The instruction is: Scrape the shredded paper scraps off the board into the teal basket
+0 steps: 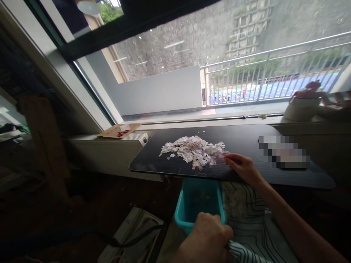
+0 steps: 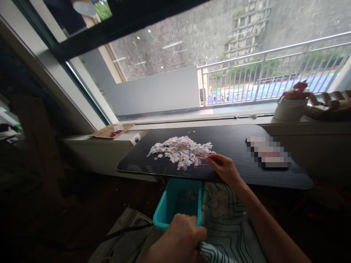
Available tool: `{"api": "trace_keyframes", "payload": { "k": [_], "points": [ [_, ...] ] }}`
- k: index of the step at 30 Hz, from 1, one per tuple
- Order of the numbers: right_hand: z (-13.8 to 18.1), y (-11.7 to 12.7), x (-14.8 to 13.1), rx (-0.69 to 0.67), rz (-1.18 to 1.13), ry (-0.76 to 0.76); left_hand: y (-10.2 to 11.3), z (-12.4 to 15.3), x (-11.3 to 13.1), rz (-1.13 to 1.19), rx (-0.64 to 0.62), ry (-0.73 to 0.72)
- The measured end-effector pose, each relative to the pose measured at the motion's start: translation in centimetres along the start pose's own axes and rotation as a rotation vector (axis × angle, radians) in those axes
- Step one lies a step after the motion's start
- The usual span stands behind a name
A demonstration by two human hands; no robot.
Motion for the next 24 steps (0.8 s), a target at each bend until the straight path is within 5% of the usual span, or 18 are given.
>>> {"api": "trace_keyframes", "payload": {
  "k": [11,19,24],
  "points": [
    [-0.1,-0.5,-1.0,-0.054,0.056,0.043,0.8,-0.4,-0.2,0.011,0.144,0.017],
    [0.1,-0.8,-0.8,-0.148,0.041,0.036,1.1,-0.4,0.1,0.033,0.114,0.006],
    [0.0,-0.3,-0.6,-0.085,0.06,0.026,1.3,-0.5,0.4,0.018,0.098,0.013]
  ]
}}
Point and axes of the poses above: each hand's wrist, its own z-axis away from the middle knuckle, its own y-axis out of the back of the hand, x = y × z, the point moved 8 cm from there along -z, towards the middle knuckle, and after that the axes turned 5 degrees about z, right-handed, at the moved point
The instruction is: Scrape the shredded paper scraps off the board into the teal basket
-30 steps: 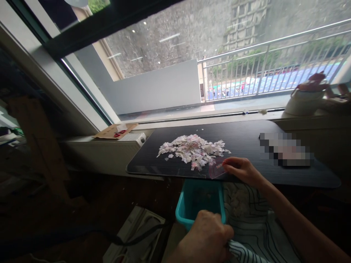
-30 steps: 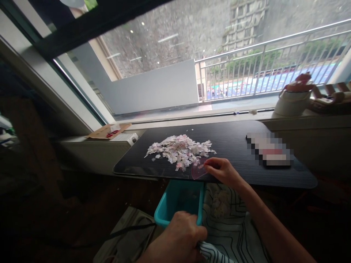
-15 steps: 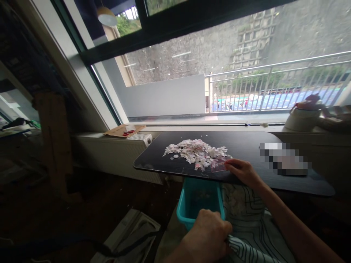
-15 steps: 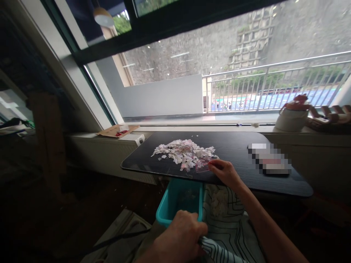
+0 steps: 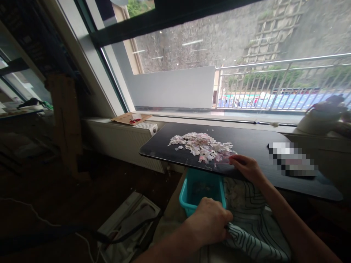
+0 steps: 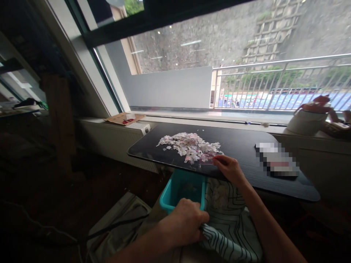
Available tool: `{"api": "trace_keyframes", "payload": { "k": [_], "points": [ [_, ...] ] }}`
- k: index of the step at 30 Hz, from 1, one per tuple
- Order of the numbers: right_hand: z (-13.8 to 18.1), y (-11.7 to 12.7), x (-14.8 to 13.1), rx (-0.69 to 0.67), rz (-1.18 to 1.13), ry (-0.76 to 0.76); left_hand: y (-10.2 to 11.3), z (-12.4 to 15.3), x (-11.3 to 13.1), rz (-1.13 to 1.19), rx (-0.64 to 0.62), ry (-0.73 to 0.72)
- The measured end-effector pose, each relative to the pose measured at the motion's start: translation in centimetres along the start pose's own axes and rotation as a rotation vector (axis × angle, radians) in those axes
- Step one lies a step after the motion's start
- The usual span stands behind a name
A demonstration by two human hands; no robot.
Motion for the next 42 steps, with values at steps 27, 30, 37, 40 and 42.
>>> {"api": "trace_keyframes", "payload": {
  "k": [27,30,37,40,42],
  "points": [
    [-1.6,-3.3,-1.2,-0.062,0.016,0.084,0.1,0.6,-1.4,0.021,0.072,0.049],
    [-1.2,-3.7,-1.6,-0.119,0.022,0.111,0.1,0.7,-1.3,0.023,0.078,0.051],
    [-0.9,-2.9,-1.7,-0.076,0.006,0.092,-0.1,0.9,-1.3,0.025,0.059,0.053],
    [-0.8,-3.5,-1.7,-0.148,-0.01,0.094,-0.2,0.9,-1.3,0.024,0.062,0.048],
    [-0.8,-3.5,-1.6,-0.148,-0.032,0.071,-0.3,0.9,-1.3,0.02,0.064,0.043]
  ]
}}
Point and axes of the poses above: each hand's wrist, its own z-axis away from the middle knuckle, its own y-axis out of the back of the hand, x = y × z, the point moved 8 cm from there along -z, towards the middle knuckle, and after that the axes turned 5 degrees about z, right-handed, at the moved point
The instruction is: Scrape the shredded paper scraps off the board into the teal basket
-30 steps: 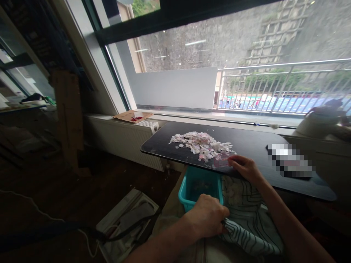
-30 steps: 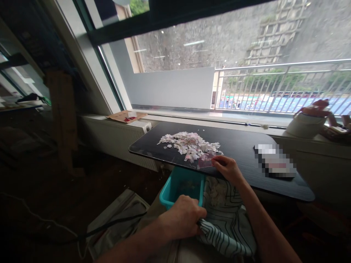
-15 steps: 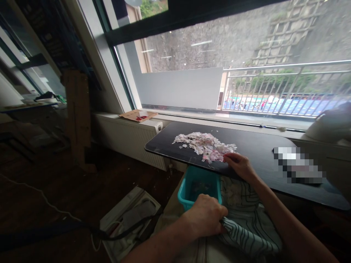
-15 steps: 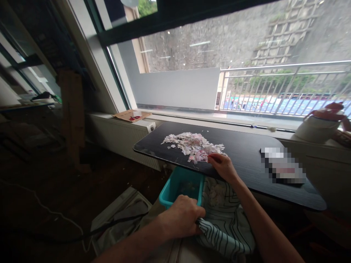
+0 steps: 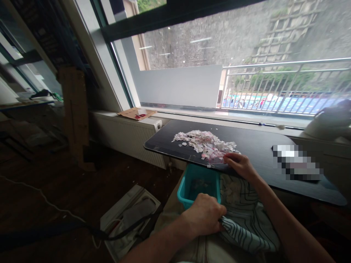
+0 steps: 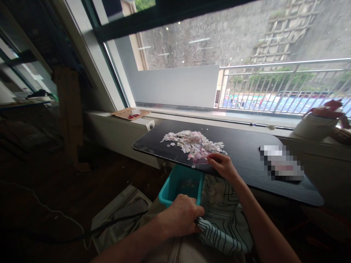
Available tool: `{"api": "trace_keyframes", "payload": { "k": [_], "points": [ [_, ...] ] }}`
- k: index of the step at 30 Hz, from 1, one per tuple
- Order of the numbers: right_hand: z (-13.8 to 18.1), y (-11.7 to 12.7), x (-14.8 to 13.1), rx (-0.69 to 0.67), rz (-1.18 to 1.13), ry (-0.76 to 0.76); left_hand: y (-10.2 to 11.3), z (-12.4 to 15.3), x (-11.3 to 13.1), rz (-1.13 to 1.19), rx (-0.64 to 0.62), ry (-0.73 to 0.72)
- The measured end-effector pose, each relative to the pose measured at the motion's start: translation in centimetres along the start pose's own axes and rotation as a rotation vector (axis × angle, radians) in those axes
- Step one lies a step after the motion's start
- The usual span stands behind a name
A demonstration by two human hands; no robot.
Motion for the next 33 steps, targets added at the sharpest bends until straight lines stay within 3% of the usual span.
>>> {"api": "trace_keyframes", "payload": {
  "k": [3,8,13,18,23,27,33],
  "points": [
    [0.0,0.2,0.1,0.042,-0.017,-0.018,-0.1,-0.1,0.0,-0.003,0.004,-0.005],
    [-0.1,-0.6,0.6,-0.037,-0.031,-0.003,-0.3,-0.1,-0.1,0.002,-0.018,-0.005],
    [-0.2,-0.1,1.6,0.059,0.04,-0.033,-0.3,0.0,-0.1,-0.001,-0.02,-0.008],
    [-0.2,-0.9,1.5,-0.026,0.024,-0.015,-0.5,-0.1,-0.2,-0.003,-0.017,-0.011],
    [-0.2,-0.4,1.3,0.045,0.026,-0.001,-0.6,-0.1,-0.2,-0.01,-0.006,-0.014],
    [-0.2,-1.0,1.4,-0.025,-0.025,-0.009,-0.5,-0.1,-0.1,-0.023,0.012,-0.017],
    [-0.1,-0.9,1.6,-0.02,0.017,-0.024,-0.7,-0.2,-0.2,-0.029,0.014,-0.025]
  ]
}}
Point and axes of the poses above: each hand's wrist, its own z-axis away from the middle knuckle, its own y-axis out of the back of the hand, x = y × z, the point moved 8 cm from there along -z, towards the middle knuckle, and after that the axes turned 5 degrees about z, right-handed, at the moved point
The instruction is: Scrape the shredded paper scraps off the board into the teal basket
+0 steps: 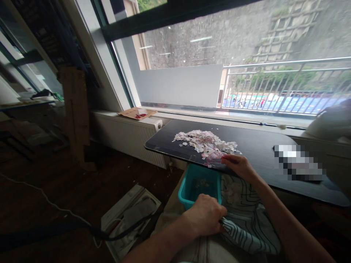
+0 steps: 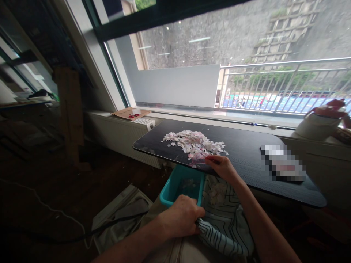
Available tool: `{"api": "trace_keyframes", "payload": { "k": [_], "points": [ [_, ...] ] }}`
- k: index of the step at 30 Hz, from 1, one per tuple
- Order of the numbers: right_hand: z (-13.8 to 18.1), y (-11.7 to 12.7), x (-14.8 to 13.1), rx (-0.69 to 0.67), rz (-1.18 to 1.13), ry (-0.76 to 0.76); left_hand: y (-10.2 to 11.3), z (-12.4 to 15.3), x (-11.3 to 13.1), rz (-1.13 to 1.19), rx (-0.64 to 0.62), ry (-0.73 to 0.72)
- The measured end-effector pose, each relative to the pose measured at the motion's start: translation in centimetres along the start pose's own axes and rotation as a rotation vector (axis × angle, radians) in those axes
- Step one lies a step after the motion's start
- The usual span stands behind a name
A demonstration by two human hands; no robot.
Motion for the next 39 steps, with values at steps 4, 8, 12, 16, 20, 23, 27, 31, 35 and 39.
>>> {"api": "trace_keyframes", "payload": {
  "k": [4,8,12,16,20,23,27,31,35,39],
  "points": [
    [0.2,-0.7,-0.2,-0.125,-0.04,-0.002,0.0,-0.1,0.0,0.008,0.001,0.001],
    [0.2,0.1,-0.5,-0.044,-0.086,-0.025,0.1,0.0,0.0,0.016,-0.01,0.0],
    [0.3,0.2,-1.0,-0.054,-0.089,-0.022,0.1,0.0,0.1,0.008,-0.013,0.001],
    [0.4,0.1,-1.4,-0.077,-0.079,-0.03,0.1,-0.1,0.1,-0.001,-0.026,0.001],
    [0.3,1.5,-1.2,0.098,-0.043,-0.046,0.1,-0.1,0.0,-0.007,-0.04,0.002],
    [0.3,2.2,-0.7,0.206,0.025,-0.073,-0.1,0.0,0.0,-0.002,-0.038,0.0],
    [0.3,2.6,-0.3,0.239,0.08,-0.111,-0.3,0.0,-0.1,0.001,-0.03,-0.008],
    [0.3,2.3,-0.7,0.193,0.081,-0.093,-0.3,0.0,0.0,0.008,-0.036,-0.008],
    [0.4,2.4,-1.0,0.193,0.072,-0.098,-0.3,0.1,0.0,0.009,-0.039,0.0],
    [0.5,2.5,-1.1,0.195,0.051,-0.094,-0.3,0.1,-0.2,0.023,-0.037,-0.004]
  ]
}}
Point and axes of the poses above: each hand's wrist, its own z-axis away from the middle knuckle, its own y-axis out of the back of the hand, x = y × z, the point moved 8 cm from there along -z, towards the middle knuckle, and after that the axes turned 5 degrees about z, right-handed, at the moved point
